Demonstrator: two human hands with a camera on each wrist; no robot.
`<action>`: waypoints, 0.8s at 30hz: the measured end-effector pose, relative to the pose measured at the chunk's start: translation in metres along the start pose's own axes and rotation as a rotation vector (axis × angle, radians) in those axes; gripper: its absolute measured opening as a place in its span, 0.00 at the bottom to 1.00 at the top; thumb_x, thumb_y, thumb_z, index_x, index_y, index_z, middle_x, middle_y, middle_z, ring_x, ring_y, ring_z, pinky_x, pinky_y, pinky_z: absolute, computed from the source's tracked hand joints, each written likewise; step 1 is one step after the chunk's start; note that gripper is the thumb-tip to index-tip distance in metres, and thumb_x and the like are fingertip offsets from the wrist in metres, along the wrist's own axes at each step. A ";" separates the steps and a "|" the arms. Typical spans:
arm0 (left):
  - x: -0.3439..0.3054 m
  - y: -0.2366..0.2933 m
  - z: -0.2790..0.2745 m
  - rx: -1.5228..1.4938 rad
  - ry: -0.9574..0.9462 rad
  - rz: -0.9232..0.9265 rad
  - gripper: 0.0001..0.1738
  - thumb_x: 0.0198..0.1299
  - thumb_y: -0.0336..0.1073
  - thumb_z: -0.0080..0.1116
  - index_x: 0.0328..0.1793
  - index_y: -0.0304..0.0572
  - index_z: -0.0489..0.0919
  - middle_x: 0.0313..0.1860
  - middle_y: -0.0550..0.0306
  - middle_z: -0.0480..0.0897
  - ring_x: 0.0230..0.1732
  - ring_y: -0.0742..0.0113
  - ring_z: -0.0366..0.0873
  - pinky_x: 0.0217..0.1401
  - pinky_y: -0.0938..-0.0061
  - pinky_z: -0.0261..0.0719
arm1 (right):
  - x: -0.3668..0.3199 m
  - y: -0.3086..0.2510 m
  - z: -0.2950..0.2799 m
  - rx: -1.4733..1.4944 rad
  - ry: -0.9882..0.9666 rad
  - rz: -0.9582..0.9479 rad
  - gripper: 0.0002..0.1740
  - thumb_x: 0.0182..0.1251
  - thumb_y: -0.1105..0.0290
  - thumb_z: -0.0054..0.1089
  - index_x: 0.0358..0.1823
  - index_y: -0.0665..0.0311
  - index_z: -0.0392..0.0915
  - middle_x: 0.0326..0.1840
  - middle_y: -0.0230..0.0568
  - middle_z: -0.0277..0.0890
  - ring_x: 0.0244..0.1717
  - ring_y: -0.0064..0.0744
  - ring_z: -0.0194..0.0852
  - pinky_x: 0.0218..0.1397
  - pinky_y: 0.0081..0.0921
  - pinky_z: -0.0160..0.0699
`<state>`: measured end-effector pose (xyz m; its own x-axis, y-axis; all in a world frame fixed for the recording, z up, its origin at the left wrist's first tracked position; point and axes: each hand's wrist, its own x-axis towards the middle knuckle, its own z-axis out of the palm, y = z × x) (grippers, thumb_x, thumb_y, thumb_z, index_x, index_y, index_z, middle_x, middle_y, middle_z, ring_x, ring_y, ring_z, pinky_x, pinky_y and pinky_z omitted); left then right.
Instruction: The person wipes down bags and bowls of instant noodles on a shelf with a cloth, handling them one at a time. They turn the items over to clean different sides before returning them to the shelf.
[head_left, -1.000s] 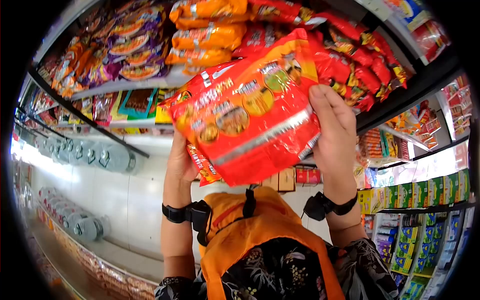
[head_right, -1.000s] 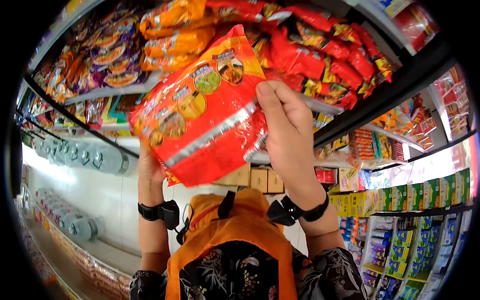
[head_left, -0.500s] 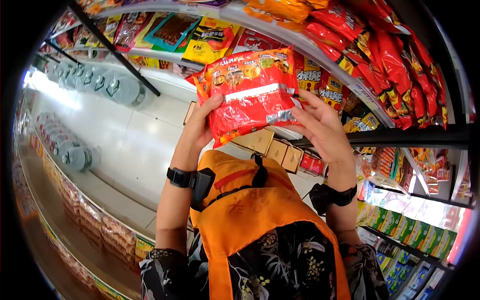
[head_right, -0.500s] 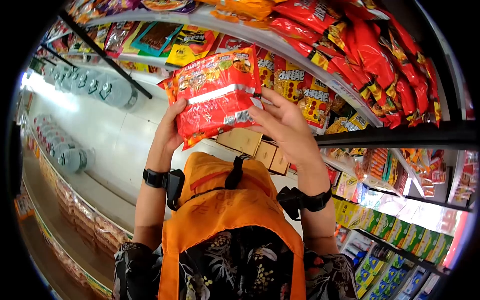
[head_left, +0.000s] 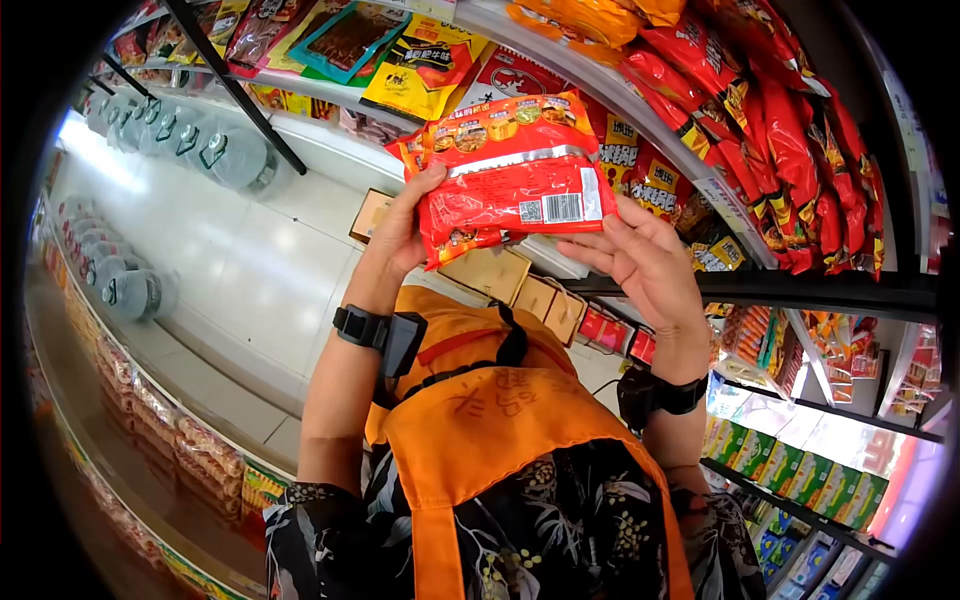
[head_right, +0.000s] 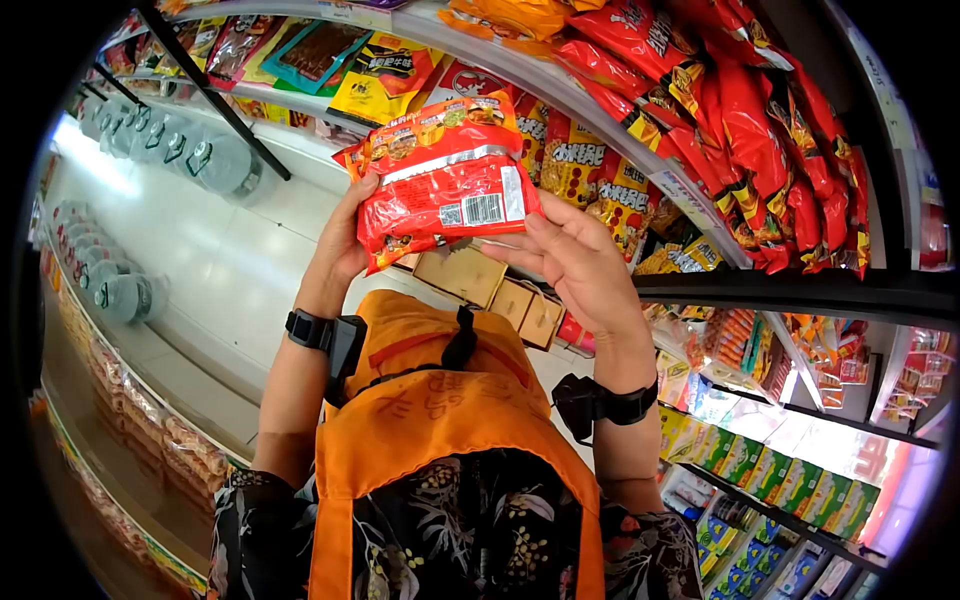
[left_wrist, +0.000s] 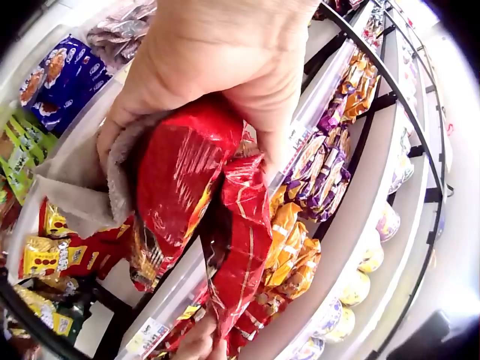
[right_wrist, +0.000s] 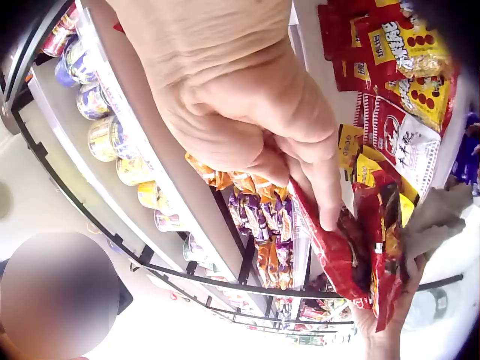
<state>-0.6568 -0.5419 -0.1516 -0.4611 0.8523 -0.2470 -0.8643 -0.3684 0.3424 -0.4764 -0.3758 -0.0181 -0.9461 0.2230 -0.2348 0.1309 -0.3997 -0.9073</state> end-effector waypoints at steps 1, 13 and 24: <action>-0.001 0.001 0.000 0.009 0.006 0.008 0.31 0.60 0.41 0.63 0.65 0.34 0.66 0.59 0.44 0.76 0.58 0.56 0.78 0.62 0.61 0.78 | 0.000 0.000 0.000 0.015 -0.010 0.003 0.23 0.77 0.69 0.40 0.67 0.76 0.59 0.63 0.53 0.70 0.61 0.43 0.73 0.66 0.39 0.73; 0.002 0.009 -0.011 0.031 -0.033 0.029 0.33 0.59 0.40 0.64 0.66 0.33 0.64 0.60 0.44 0.76 0.58 0.57 0.78 0.62 0.60 0.78 | 0.003 0.013 0.004 0.080 -0.021 0.014 0.25 0.76 0.71 0.41 0.71 0.68 0.56 0.68 0.45 0.66 0.65 0.42 0.69 0.64 0.47 0.72; 0.006 0.004 -0.025 0.078 -0.032 0.101 0.35 0.57 0.37 0.65 0.68 0.34 0.63 0.62 0.47 0.74 0.60 0.58 0.76 0.64 0.61 0.77 | 0.003 0.016 0.002 0.102 0.036 -0.029 0.28 0.75 0.72 0.42 0.74 0.67 0.52 0.69 0.45 0.63 0.66 0.43 0.67 0.64 0.48 0.73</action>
<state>-0.6680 -0.5471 -0.1749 -0.5372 0.8241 -0.1795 -0.7952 -0.4239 0.4336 -0.4778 -0.3834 -0.0327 -0.9376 0.2667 -0.2232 0.0713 -0.4807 -0.8740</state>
